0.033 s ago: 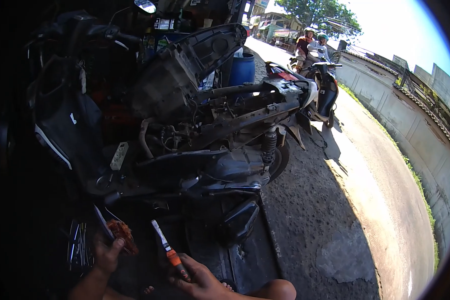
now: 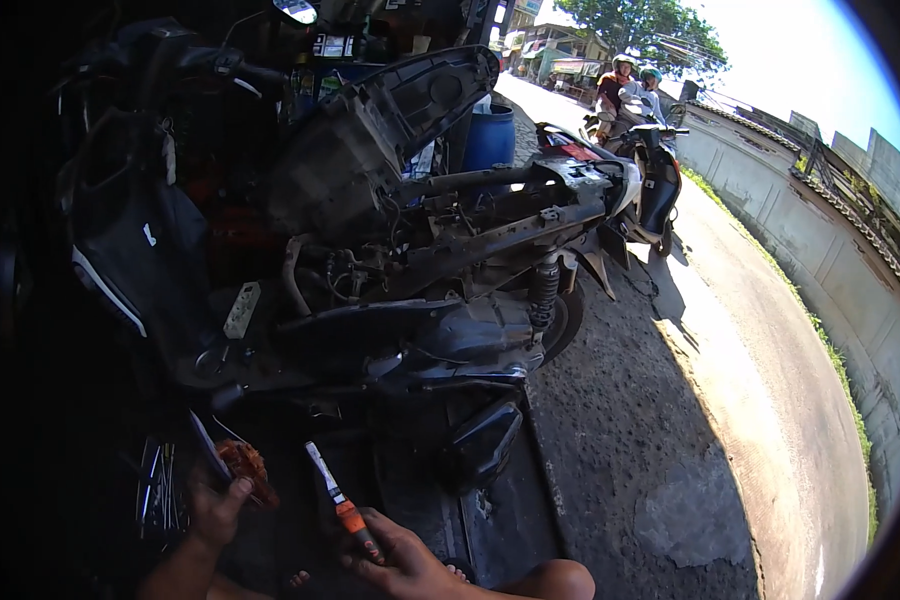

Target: Repairing and disassembling a motorcycle fuel pump assembly.

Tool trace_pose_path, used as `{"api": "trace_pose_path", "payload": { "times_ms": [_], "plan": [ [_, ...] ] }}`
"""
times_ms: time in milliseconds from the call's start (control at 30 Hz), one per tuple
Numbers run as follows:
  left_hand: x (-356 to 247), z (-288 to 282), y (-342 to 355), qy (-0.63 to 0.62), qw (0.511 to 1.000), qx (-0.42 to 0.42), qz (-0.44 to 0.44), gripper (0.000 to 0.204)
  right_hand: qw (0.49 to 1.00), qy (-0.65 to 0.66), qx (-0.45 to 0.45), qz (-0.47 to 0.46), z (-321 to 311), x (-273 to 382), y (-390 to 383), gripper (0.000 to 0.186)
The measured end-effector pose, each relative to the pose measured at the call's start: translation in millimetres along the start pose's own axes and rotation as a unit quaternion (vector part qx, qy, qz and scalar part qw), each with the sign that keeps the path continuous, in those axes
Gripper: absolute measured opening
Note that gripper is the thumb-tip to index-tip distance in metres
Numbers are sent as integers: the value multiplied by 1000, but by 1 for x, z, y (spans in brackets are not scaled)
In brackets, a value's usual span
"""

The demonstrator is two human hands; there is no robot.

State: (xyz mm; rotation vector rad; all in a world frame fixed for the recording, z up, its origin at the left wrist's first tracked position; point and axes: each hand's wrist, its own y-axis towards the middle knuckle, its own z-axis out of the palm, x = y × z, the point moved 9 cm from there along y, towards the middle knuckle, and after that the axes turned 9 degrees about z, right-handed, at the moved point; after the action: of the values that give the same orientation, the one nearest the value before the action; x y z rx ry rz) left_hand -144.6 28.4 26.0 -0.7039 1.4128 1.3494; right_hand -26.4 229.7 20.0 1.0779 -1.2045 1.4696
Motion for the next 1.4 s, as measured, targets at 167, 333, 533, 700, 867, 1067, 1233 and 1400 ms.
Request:
{"api": "trace_pose_path", "payload": {
  "times_ms": [167,333,533,700,867,1067,1233,1400],
  "plan": [
    [9,-14,-1,-22,998,23,-46,49,994,25,56,96,9,-20,9,50],
    [-4,-8,8,46,997,33,-43,48,961,134,134,202,6,-34,-9,49],
    [-16,-9,13,205,971,95,82,42,948,139,196,206,28,-31,-10,59],
    [-9,-2,10,237,956,137,105,38,927,201,205,242,34,-30,-8,52],
    [-5,7,10,281,935,183,112,36,901,244,218,286,33,-33,-7,46],
    [-12,14,9,297,912,222,176,42,928,37,213,304,25,-39,-6,48],
    [-13,18,8,300,902,233,207,52,964,-186,169,85,24,-2,-3,60],
    [-21,25,6,350,858,256,275,50,972,-188,137,30,22,3,-2,61]
  ]
}}
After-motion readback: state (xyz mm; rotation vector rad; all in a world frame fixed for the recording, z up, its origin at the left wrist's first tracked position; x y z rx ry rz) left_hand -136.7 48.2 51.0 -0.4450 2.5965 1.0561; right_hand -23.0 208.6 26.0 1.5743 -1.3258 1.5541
